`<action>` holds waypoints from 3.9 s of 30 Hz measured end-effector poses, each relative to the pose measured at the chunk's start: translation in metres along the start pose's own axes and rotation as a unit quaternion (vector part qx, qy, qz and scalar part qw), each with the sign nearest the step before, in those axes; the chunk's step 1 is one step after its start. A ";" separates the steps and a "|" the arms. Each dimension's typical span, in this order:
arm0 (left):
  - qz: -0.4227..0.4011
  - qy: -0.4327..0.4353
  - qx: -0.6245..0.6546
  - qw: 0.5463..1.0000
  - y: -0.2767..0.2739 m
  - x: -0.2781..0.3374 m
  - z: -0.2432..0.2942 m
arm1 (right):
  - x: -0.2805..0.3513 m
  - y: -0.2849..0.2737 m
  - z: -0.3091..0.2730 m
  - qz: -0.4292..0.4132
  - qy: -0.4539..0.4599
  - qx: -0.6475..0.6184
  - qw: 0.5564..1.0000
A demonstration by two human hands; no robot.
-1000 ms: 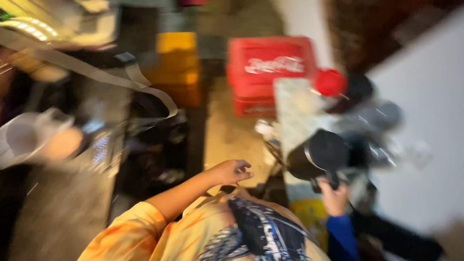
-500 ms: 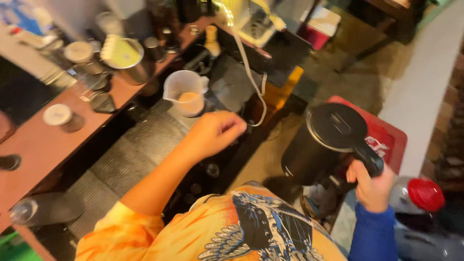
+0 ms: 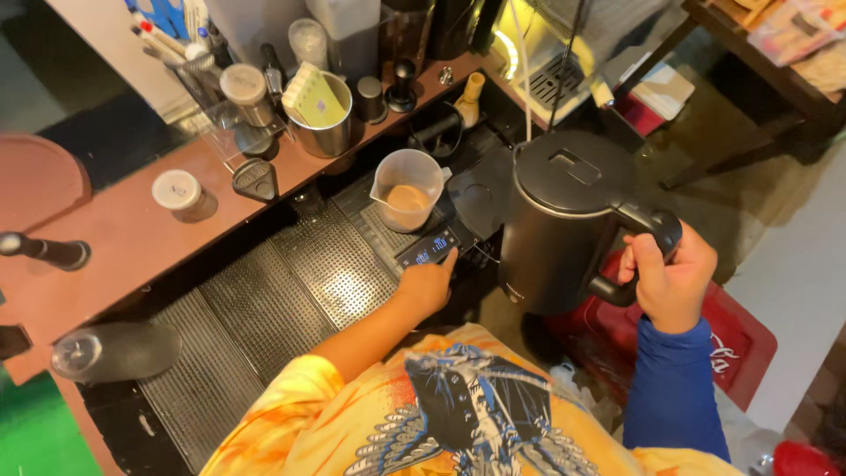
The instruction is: The person pours a white powder from a green packet into a plastic measuring cup, then adds a brown powder from a jar using a spoon. They pour hot water from a kettle into the cup and use a handheld frother to mix the contents.
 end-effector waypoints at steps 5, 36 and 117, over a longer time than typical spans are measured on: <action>-0.040 -0.055 0.015 0.998 0.013 -0.032 -0.010 | -0.041 0.016 -0.001 -0.079 -0.011 0.003 0.997; 0.404 -0.316 0.084 0.854 -0.043 0.158 -0.135 | -0.117 -0.022 0.146 -0.190 0.072 -0.386 0.900; 0.580 -0.213 -0.136 0.774 -0.093 0.424 -0.240 | 0.097 0.357 0.078 -0.205 0.101 -0.260 0.938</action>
Point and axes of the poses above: each hand's wrist, its own x-axis away from the middle knuckle, its own y-axis out of the palm, z = x × y, the point moved 6 cm from there along -x, towards the middle knuckle, and after that the axes turned 2 degrees about -z, right-handed, at the moved point
